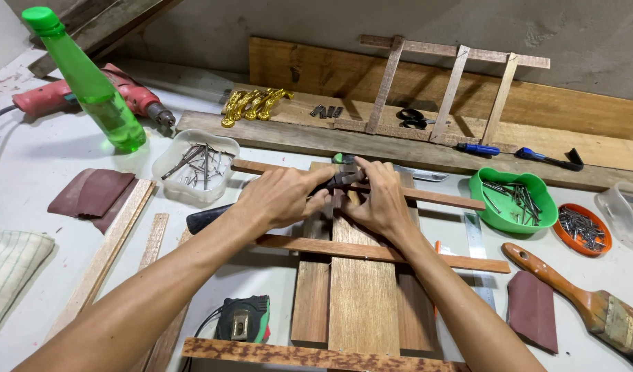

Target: Measure and assemble a wooden frame using small strips of wood, a hammer, and nails.

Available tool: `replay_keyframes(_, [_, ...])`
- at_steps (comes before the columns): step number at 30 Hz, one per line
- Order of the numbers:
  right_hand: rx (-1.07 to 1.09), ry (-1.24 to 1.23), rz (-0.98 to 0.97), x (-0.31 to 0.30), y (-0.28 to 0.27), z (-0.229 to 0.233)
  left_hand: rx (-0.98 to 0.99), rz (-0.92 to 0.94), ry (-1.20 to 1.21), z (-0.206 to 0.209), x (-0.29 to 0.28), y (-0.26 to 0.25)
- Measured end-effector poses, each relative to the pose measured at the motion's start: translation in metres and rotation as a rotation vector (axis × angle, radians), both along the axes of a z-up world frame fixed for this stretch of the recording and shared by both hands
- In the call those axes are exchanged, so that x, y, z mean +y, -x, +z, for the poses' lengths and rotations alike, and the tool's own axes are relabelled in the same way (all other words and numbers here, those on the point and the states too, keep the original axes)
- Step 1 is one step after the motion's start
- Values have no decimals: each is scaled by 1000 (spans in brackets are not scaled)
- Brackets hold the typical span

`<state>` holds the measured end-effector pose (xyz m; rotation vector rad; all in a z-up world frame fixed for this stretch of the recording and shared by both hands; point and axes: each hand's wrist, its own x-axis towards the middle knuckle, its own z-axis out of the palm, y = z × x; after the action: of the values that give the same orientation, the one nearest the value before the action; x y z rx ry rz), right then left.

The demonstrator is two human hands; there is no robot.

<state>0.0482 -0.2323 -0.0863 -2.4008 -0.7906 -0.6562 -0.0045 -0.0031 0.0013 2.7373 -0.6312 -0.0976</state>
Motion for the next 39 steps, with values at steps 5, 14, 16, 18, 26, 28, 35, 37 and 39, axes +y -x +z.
replay_keyframes(5, [-9,37,-20,-2,0,-4,-51,42,73,-8,7,-6])
replay_keyframes(14, [-5,50,-65,3,5,1,-102,40,-18,-2,13,1])
replay_keyframes(16, [0,82,-89,3,6,4,-51,50,-48,0,11,7])
replay_keyframes(18, [2,82,-53,4,11,9,-121,6,-27,-6,11,16])
replay_keyframes(26, [29,84,15,-46,37,28,-66,-136,27,-17,-29,54])
replay_keyframes(28, [34,112,6,-61,48,31,-45,-152,30,-19,-38,60])
replay_keyframes(35, [61,202,45,-97,87,42,16,-134,-34,-5,-48,70])
replay_keyframes(37, [76,227,17,-109,98,47,32,-140,-66,-2,-53,68])
replay_keyframes(39, [32,235,53,-126,109,53,-107,-156,38,1,-63,64])
